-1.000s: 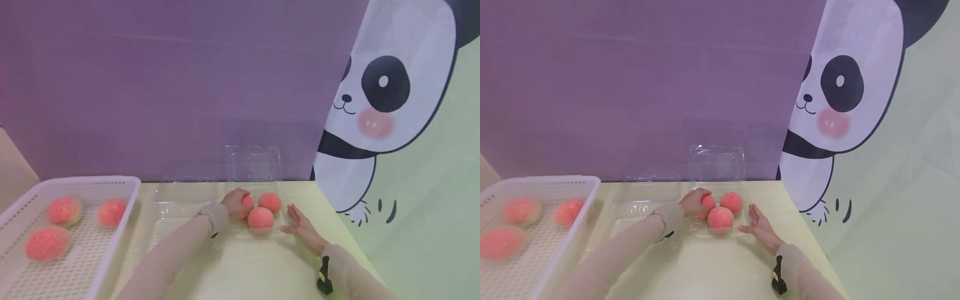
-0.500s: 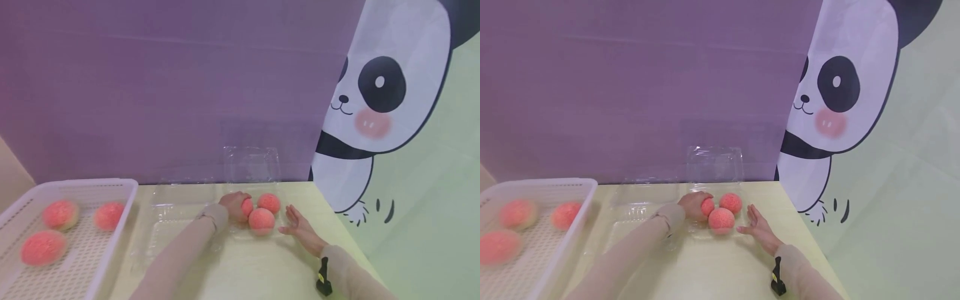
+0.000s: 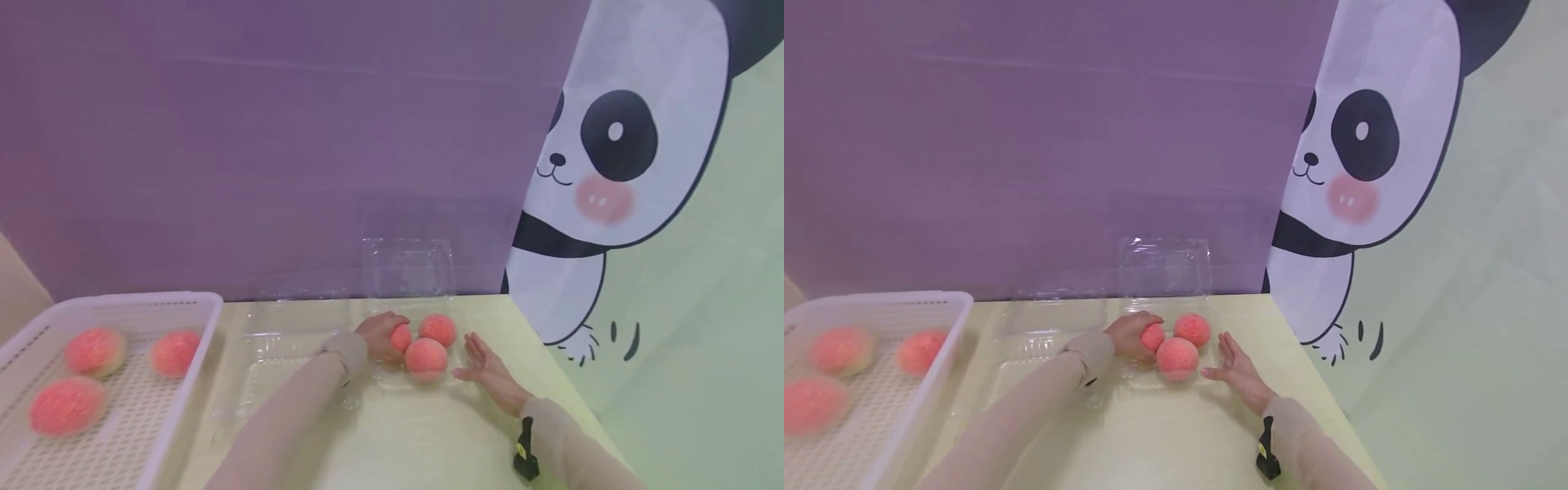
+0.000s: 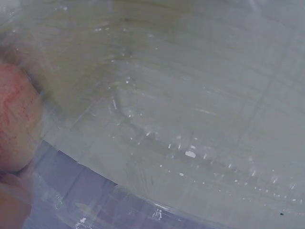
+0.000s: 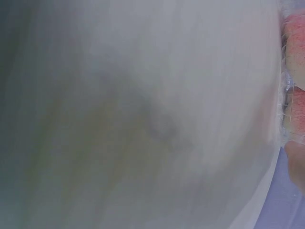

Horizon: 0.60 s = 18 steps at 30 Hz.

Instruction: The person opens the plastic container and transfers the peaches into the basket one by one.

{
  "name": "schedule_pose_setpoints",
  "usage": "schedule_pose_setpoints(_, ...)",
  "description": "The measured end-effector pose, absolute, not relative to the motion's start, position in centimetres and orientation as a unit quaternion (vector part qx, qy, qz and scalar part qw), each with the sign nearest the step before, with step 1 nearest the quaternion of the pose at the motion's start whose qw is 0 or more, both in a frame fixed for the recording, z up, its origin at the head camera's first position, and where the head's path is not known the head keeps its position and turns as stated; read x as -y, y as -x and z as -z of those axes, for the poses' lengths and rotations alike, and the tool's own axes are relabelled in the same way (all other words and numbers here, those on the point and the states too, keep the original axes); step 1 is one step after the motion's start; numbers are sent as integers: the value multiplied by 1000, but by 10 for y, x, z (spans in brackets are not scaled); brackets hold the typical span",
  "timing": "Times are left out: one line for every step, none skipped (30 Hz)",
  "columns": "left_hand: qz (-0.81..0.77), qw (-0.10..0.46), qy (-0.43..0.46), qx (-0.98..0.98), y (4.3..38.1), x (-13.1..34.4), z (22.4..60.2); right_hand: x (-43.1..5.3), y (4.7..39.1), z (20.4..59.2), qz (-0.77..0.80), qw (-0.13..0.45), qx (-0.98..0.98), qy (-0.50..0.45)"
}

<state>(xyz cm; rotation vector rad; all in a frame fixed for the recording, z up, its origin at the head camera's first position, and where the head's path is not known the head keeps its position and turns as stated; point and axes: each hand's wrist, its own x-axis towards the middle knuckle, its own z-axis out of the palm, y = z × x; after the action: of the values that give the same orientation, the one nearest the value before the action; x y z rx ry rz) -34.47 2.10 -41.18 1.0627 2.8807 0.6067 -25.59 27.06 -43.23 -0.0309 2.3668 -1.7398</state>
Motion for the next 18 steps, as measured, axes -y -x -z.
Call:
schedule_pose_setpoints(-203, 5, -341, -918, 345, -20, 412, -270, 256, 432, 590, 102, -801, 11)
schedule_pose_setpoints(-212, 2, -344, -915, 345, -19, 411, -269, 255, 432, 591, 102, -800, 11)
schedule_pose_setpoints(-219, -1, -346, -912, 346, -18, 411, -269, 255, 431, 592, 103, -799, 11)
schedule_pose_setpoints(-229, -3, -349, -909, 346, -17, 410, -268, 255, 431, 593, 102, -799, 11)
schedule_pose_setpoints(-239, -5, -351, -905, 346, -16, 409, -268, 255, 430, 592, 103, -799, 11)
schedule_pose_setpoints(-247, -8, -353, -902, 346, -15, 408, -268, 255, 430, 591, 103, -800, 11)
schedule_pose_setpoints(-256, -9, -353, -900, 345, -15, 406, -268, 256, 430, 590, 104, -801, 11)
schedule_pose_setpoints(-263, -9, -355, -897, 345, -14, 405, -268, 256, 431, 589, 104, -801, 11)
schedule_pose_setpoints(-268, -11, -356, -895, 345, -13, 404, -268, 257, 431, 588, 104, -802, 9)
schedule_pose_setpoints(-273, -14, -358, -893, 345, -13, 404, -269, 257, 432, 585, 104, -804, 8)
schedule_pose_setpoints(-277, -20, -359, -891, 345, -13, 403, -269, 258, 433, 584, 105, -805, 7)
schedule_pose_setpoints(-281, -24, -358, -890, 345, -13, 402, -269, 258, 433, 583, 105, -806, 7)
schedule_pose_setpoints(-287, -29, -356, -889, 345, -13, 401, -270, 258, 434, 582, 104, -806, 7)
schedule_pose_setpoints(-292, -35, -355, -887, 345, -13, 399, -270, 258, 434, 581, 104, -807, 7)
schedule_pose_setpoints(-297, -38, -351, -887, 345, -13, 397, -270, 259, 434, 582, 104, -807, 6)
schedule_pose_setpoints(-305, -38, -344, -887, 344, -13, 394, -270, 259, 434, 581, 104, -807, 8)
schedule_pose_setpoints(-313, -34, -336, -888, 344, -13, 392, -271, 259, 434, 583, 105, -806, 9)
schedule_pose_setpoints(-320, -29, -327, -889, 343, -13, 389, -270, 259, 434, 583, 105, -806, 10)
